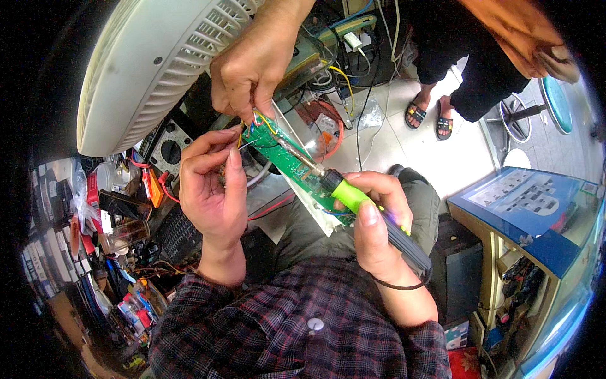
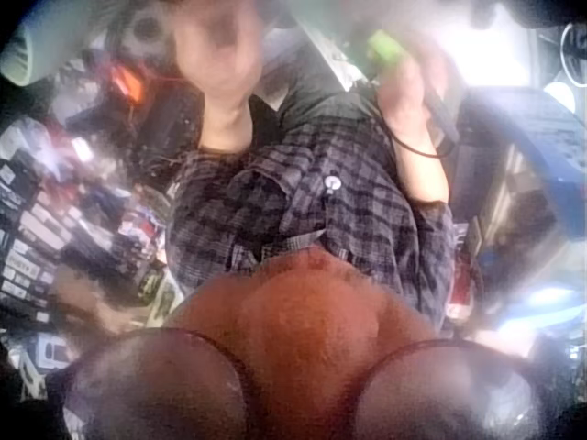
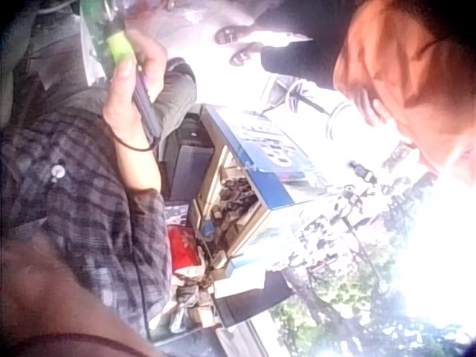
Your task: The person uses a soldering iron to attach multiple colored wires to a green circuit board. They hold the board with one hand and apply solder to connection points while feeding wire with the other hand.
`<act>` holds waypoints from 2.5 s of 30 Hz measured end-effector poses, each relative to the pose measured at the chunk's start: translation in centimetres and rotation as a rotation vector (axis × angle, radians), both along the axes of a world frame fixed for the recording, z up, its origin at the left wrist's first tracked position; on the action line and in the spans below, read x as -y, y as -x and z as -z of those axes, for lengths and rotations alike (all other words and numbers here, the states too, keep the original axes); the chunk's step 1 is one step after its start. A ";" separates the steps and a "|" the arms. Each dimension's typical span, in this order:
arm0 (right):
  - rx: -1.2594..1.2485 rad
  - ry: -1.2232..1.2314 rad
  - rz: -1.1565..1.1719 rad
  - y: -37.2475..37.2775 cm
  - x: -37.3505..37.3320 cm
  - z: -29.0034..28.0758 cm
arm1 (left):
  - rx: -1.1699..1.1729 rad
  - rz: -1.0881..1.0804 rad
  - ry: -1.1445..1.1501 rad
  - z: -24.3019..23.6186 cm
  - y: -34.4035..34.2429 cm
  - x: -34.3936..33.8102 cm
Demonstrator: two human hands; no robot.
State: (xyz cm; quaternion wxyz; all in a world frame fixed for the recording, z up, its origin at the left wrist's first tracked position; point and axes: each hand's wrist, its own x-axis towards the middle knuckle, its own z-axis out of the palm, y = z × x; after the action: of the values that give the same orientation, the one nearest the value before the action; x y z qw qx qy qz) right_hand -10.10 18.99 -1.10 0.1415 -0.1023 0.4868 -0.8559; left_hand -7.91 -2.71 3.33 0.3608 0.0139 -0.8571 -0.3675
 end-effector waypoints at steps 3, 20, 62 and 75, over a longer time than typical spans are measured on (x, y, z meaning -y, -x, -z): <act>-0.024 0.050 0.006 0.4 0.2 0.0 | 0.003 -0.002 0.014 0.1 0.0 0.1; -0.010 0.003 -0.049 0.8 0.4 -0.4 | 0.019 -0.039 0.013 0.2 -0.1 0.1; -0.019 0.024 -0.038 0.9 0.4 0.1 | 0.104 0.028 -0.003 -0.3 -0.4 -0.1; -0.017 0.014 -0.036 0.9 0.4 0.0 | 0.093 0.016 -0.007 -0.1 -0.4 -0.1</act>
State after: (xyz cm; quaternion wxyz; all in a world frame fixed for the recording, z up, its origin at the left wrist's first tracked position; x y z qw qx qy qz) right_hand -10.99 18.54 -1.14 0.1519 -0.1191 0.4800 -0.8558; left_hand -7.56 -2.62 3.43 0.3174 0.0254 -0.8718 -0.3723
